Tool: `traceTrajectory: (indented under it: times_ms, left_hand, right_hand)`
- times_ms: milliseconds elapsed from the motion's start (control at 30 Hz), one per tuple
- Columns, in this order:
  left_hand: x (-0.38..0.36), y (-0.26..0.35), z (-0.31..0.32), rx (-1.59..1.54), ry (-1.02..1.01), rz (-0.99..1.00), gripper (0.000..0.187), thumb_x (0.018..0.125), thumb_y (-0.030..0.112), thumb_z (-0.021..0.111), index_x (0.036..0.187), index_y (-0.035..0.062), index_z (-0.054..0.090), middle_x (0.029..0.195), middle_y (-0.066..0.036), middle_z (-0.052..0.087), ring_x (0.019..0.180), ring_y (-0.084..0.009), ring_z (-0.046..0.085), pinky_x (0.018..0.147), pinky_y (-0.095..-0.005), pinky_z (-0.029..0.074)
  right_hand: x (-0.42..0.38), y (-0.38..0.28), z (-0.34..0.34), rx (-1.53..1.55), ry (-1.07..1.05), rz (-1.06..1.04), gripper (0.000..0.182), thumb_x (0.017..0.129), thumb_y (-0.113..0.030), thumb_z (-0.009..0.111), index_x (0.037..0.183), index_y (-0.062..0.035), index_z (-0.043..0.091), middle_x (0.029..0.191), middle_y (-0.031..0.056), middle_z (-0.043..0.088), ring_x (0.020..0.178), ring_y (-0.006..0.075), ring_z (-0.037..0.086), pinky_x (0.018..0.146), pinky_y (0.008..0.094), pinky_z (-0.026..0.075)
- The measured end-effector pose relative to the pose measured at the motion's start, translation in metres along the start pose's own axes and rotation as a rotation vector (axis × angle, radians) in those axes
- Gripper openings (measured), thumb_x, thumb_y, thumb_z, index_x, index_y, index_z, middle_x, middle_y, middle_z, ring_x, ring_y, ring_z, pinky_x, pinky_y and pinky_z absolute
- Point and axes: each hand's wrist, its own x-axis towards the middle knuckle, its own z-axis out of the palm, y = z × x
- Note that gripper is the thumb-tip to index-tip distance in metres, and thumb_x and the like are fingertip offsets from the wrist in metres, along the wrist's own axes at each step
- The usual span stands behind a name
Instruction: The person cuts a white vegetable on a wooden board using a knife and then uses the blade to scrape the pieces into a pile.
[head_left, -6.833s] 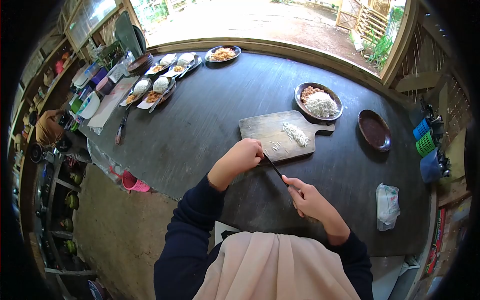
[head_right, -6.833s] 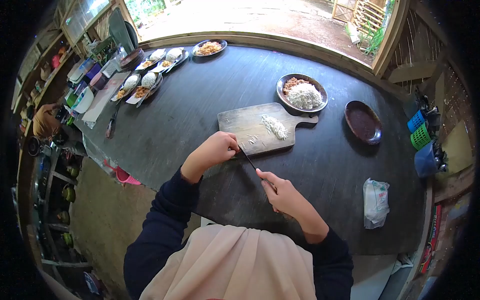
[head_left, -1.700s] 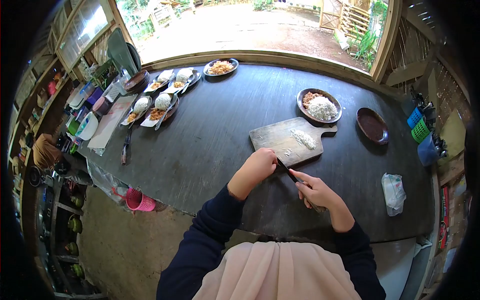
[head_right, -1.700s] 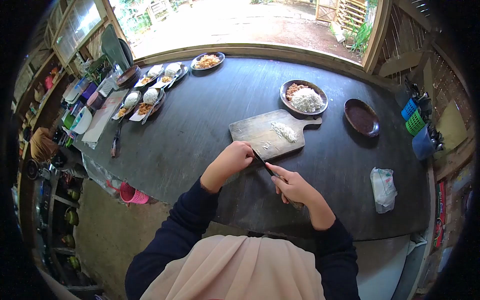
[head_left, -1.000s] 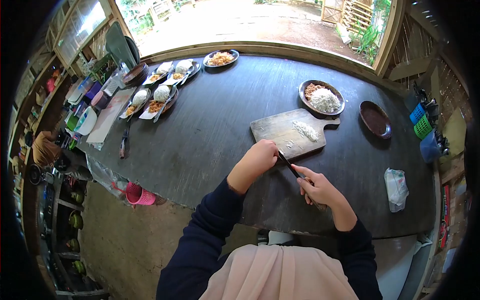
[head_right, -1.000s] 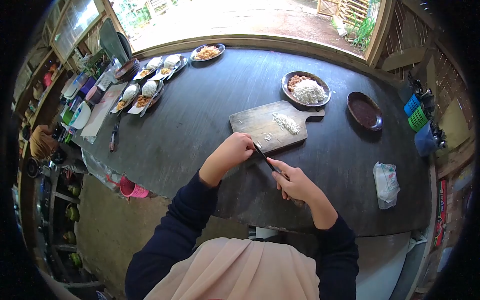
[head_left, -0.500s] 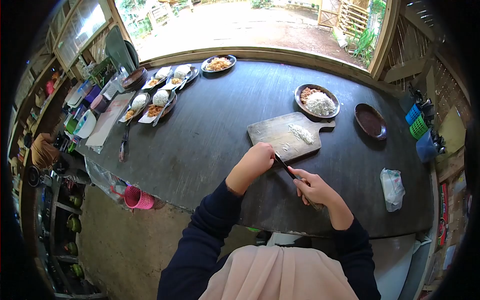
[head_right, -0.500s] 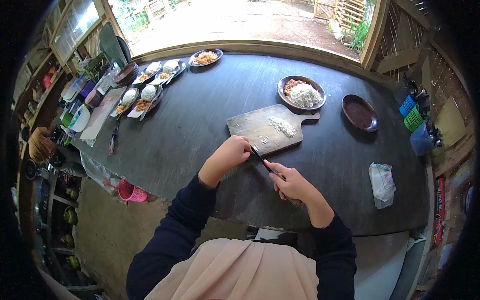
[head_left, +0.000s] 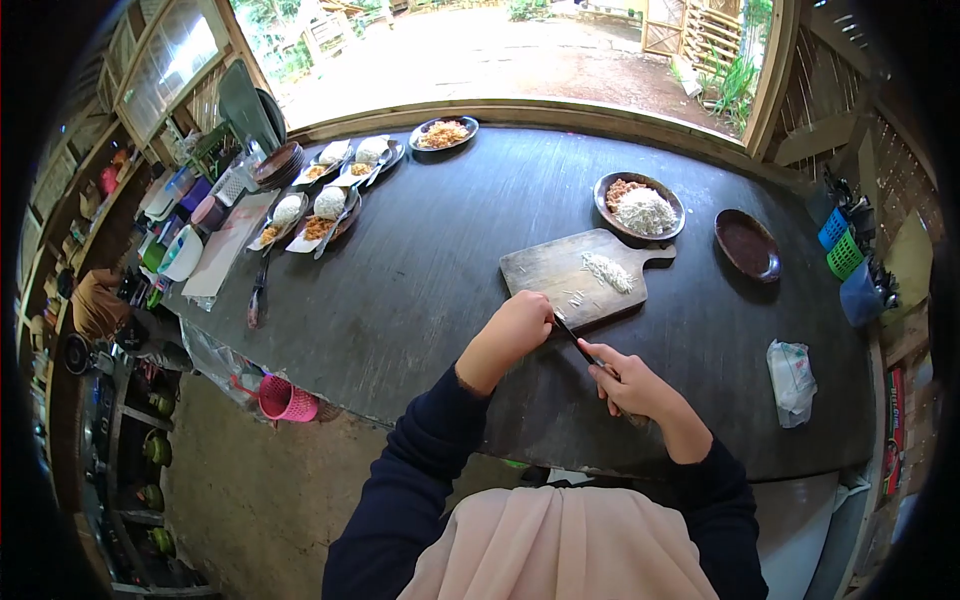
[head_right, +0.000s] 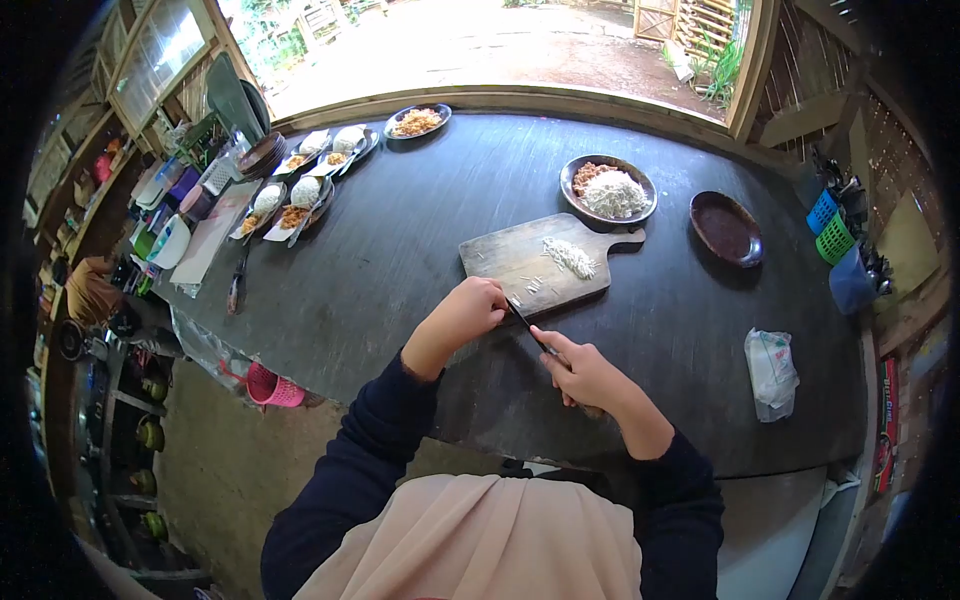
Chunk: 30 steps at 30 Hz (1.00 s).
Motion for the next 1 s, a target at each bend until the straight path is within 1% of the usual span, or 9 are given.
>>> traceTrajectory:
  times_ms: [67,133,467,533,667,767,867,933,1000]
  left_hand:
    - [0.0,0.001,-0.003,-0.008,0.009,0.005,0.015,0.071,0.004,0.065,0.081,-0.0028,0.073,0.081,-0.019,0.067,0.077,-0.0351,0.066,0.074,-0.0405,0.053]
    - [0.0,0.005,-0.005,-0.03,-0.026,-0.043,0.013,0.071,0.003,0.06,0.075,-0.0019,0.072,0.081,-0.021,0.066,0.082,-0.0368,0.066,0.079,-0.0433,0.053]
    - [-0.001,0.013,-0.008,-0.027,-0.037,-0.057,0.014,0.07,0.003,0.06,0.075,-0.0023,0.072,0.081,-0.021,0.066,0.083,-0.0375,0.065,0.079,-0.0438,0.053]
    - [-0.001,0.014,-0.009,-0.013,-0.037,-0.06,0.014,0.07,0.003,0.06,0.075,-0.0024,0.071,0.082,-0.021,0.066,0.083,-0.0377,0.065,0.079,-0.044,0.052]
    - [-0.001,0.013,-0.008,-0.026,-0.012,-0.056,0.014,0.07,0.003,0.06,0.075,-0.0026,0.071,0.082,-0.021,0.065,0.083,-0.0378,0.064,0.08,-0.044,0.052]
    - [-0.001,0.014,-0.008,-0.028,-0.009,-0.043,0.014,0.07,0.002,0.059,0.074,-0.0027,0.071,0.081,-0.022,0.065,0.082,-0.0382,0.065,0.079,-0.0441,0.053]
    - [0.0,0.011,-0.005,-0.027,-0.013,-0.032,0.014,0.07,0.002,0.058,0.074,-0.0029,0.071,0.08,-0.022,0.066,0.081,-0.0386,0.065,0.078,-0.0444,0.053]
    - [-0.001,0.009,-0.004,0.023,-0.03,-0.044,0.015,0.07,0.004,0.065,0.08,-0.0032,0.073,0.081,-0.019,0.067,0.076,-0.0355,0.066,0.073,-0.0404,0.054]
    - [-0.001,0.008,-0.003,0.006,-0.024,-0.046,0.015,0.07,0.004,0.065,0.08,-0.0032,0.073,0.08,-0.019,0.067,0.076,-0.0355,0.066,0.073,-0.0404,0.054]
  right_hand:
    - [0.002,0.0,-0.001,0.011,-0.004,-0.012,0.046,0.103,-0.015,0.048,0.148,-0.0154,0.042,0.068,0.0051,0.056,0.047,0.0114,0.056,0.048,0.028,0.049]
    - [-0.001,-0.003,-0.002,-0.007,-0.005,0.002,0.046,0.103,-0.015,0.047,0.149,-0.015,0.041,0.069,0.0055,0.056,0.048,0.0114,0.056,0.049,0.0282,0.049]
    - [-0.007,-0.001,-0.001,-0.042,0.014,-0.023,0.044,0.102,-0.016,0.049,0.146,-0.0124,0.043,0.062,0.0084,0.058,0.048,0.0139,0.058,0.053,0.0307,0.052]
    - [-0.007,0.0,-0.002,-0.044,0.003,-0.023,0.043,0.104,-0.015,0.046,0.147,-0.0129,0.043,0.068,0.005,0.055,0.048,0.0116,0.055,0.051,0.0279,0.05]
    - [-0.006,-0.001,-0.001,-0.057,-0.007,-0.024,0.044,0.104,-0.015,0.046,0.147,-0.013,0.042,0.068,0.0049,0.054,0.047,0.0111,0.055,0.05,0.0277,0.05]
    - [-0.002,-0.001,0.001,-0.042,0.005,-0.009,0.044,0.104,-0.015,0.045,0.147,-0.0129,0.042,0.067,0.0047,0.053,0.047,0.0106,0.053,0.048,0.0278,0.049]
    - [0.003,-0.005,0.001,0.009,0.022,0.013,0.044,0.102,-0.016,0.049,0.146,-0.0118,0.044,0.06,0.0075,0.054,0.045,0.0133,0.055,0.05,0.0309,0.05]
    - [0.002,-0.008,0.0,0.018,0.019,0.021,0.044,0.102,-0.015,0.048,0.146,-0.012,0.044,0.06,0.0065,0.052,0.044,0.013,0.055,0.049,0.0312,0.049]
    - [-0.002,-0.008,-0.004,0.024,0.003,0.042,0.044,0.102,-0.015,0.047,0.146,-0.012,0.044,0.061,0.0065,0.053,0.044,0.0131,0.054,0.049,0.0312,0.049]
